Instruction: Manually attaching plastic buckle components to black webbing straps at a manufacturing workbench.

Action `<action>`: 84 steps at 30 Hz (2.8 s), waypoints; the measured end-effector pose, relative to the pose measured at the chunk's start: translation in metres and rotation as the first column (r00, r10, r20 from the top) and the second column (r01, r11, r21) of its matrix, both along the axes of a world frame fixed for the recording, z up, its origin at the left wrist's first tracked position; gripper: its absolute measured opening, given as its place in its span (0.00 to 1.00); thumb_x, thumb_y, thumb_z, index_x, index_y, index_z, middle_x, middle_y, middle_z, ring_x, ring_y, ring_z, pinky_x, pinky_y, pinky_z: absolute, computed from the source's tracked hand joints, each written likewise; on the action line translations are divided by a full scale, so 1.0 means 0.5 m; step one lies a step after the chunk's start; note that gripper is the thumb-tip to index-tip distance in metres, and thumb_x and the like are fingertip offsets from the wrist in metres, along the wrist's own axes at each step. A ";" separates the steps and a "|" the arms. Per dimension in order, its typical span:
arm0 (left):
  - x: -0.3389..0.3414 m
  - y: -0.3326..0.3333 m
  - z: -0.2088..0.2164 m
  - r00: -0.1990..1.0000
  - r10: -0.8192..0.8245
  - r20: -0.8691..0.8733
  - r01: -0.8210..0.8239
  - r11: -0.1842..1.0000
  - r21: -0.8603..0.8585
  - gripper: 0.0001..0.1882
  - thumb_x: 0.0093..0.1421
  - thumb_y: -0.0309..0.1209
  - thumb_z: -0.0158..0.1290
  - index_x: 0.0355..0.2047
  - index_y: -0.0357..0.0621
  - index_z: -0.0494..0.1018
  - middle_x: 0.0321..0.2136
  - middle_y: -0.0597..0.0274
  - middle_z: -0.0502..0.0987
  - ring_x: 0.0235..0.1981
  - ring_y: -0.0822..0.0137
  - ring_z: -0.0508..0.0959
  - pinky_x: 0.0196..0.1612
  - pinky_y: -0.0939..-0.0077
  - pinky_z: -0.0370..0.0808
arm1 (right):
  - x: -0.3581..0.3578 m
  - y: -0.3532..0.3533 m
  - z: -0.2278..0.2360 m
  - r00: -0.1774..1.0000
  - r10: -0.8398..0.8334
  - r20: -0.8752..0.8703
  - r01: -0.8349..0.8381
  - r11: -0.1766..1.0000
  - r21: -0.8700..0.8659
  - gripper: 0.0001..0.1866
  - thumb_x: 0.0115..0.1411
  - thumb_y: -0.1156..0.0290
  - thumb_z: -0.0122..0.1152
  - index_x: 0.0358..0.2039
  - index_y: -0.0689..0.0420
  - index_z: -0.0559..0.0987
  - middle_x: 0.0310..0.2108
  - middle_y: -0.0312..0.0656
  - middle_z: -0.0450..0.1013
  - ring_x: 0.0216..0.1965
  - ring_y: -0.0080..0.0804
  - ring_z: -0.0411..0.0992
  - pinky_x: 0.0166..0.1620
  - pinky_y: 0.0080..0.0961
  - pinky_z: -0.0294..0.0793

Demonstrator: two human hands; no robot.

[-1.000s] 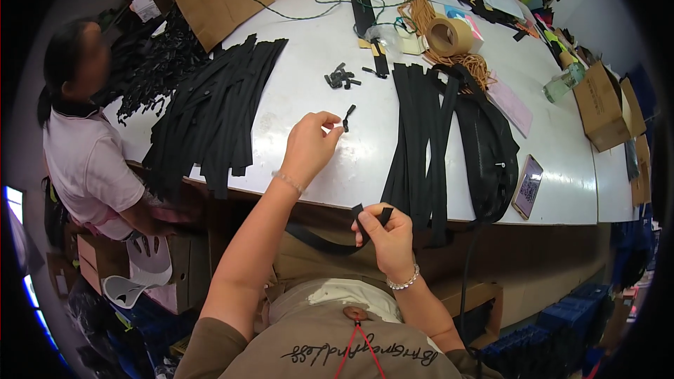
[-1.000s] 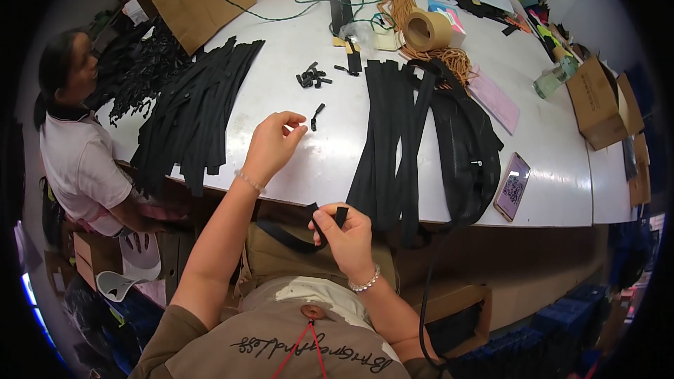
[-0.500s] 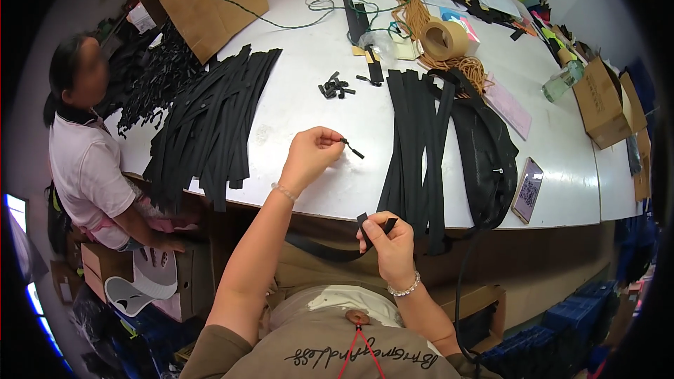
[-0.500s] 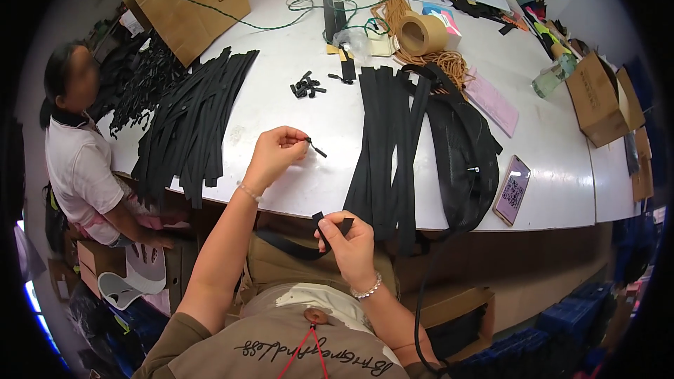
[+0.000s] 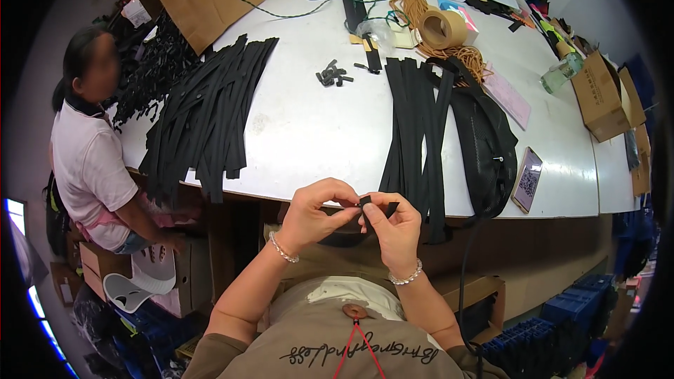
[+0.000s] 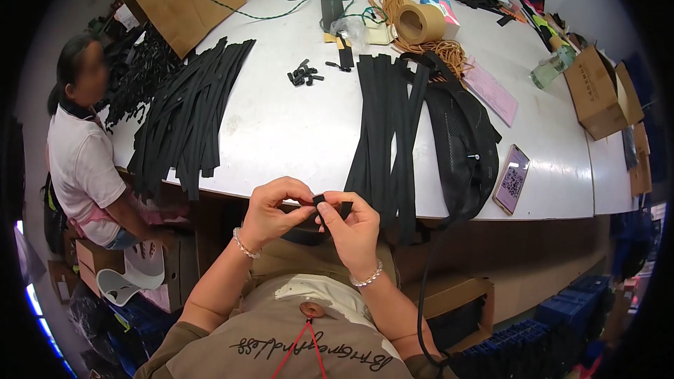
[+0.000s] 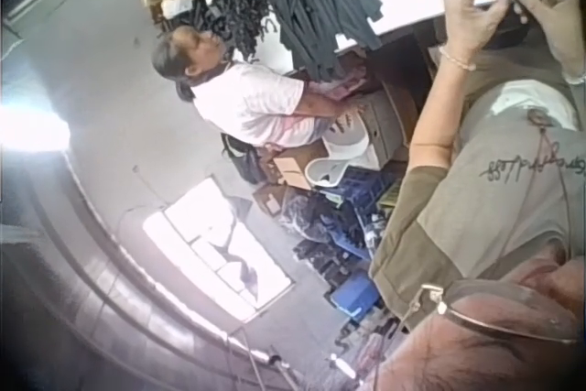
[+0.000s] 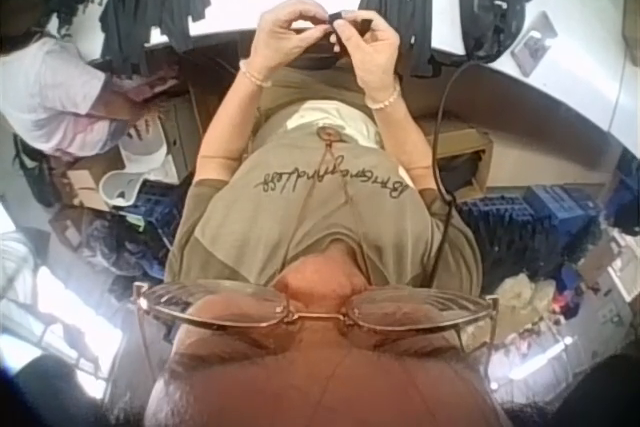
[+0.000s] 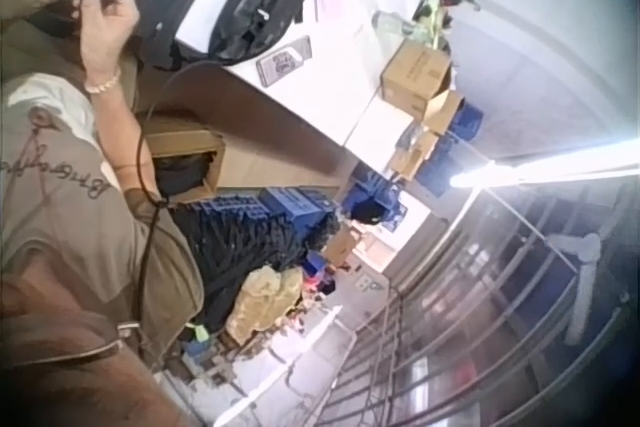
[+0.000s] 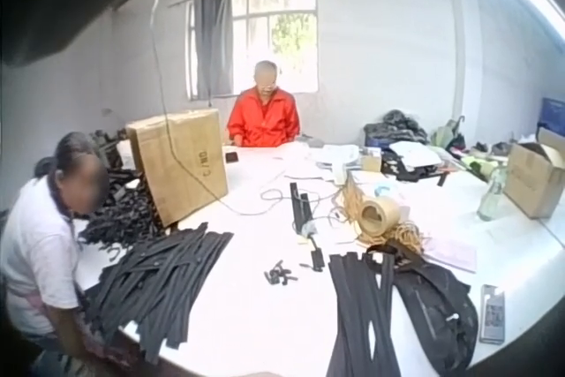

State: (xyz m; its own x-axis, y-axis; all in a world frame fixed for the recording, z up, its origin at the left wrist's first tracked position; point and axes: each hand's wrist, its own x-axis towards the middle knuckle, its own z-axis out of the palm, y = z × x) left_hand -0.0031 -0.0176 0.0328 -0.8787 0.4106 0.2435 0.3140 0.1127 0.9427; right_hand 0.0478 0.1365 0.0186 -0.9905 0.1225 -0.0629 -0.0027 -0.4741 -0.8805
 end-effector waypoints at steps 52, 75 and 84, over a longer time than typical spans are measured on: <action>0.032 -0.051 0.008 0.824 -0.153 0.545 -0.061 0.933 0.354 0.08 0.53 0.21 0.56 0.35 0.37 0.75 0.34 0.56 0.79 0.31 0.76 0.76 0.33 0.83 0.74 | 0.028 -0.012 0.041 0.947 0.279 0.159 -0.282 0.959 -0.008 0.04 0.55 0.79 0.58 0.25 0.66 0.75 0.20 0.39 0.72 0.20 0.21 0.71 0.22 0.16 0.73; 0.021 -0.075 0.033 0.811 -0.207 0.547 0.118 0.974 0.193 0.08 0.54 0.22 0.55 0.35 0.38 0.78 0.30 0.61 0.80 0.28 0.79 0.76 0.32 0.87 0.74 | 0.038 -0.017 0.037 0.925 0.296 0.239 -0.314 0.948 0.041 0.05 0.53 0.79 0.58 0.22 0.65 0.74 0.18 0.40 0.71 0.17 0.20 0.70 0.20 0.16 0.71; 0.025 -0.073 0.006 0.748 -0.251 0.615 0.046 0.943 0.329 0.07 0.54 0.22 0.55 0.35 0.38 0.78 0.31 0.62 0.79 0.27 0.79 0.75 0.31 0.87 0.73 | 0.049 -0.024 0.026 0.907 0.323 0.272 -0.277 0.941 -0.194 0.06 0.56 0.75 0.58 0.25 0.63 0.74 0.18 0.40 0.71 0.18 0.22 0.70 0.21 0.18 0.72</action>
State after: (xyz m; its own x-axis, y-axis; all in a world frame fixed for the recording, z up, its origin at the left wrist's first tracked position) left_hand 0.0093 -0.0540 0.0356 -0.7997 0.5544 -0.2306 -0.3845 -0.1777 0.9059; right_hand 0.0723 0.1244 0.0314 -0.9118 -0.2110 -0.3522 0.4092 -0.5356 -0.7387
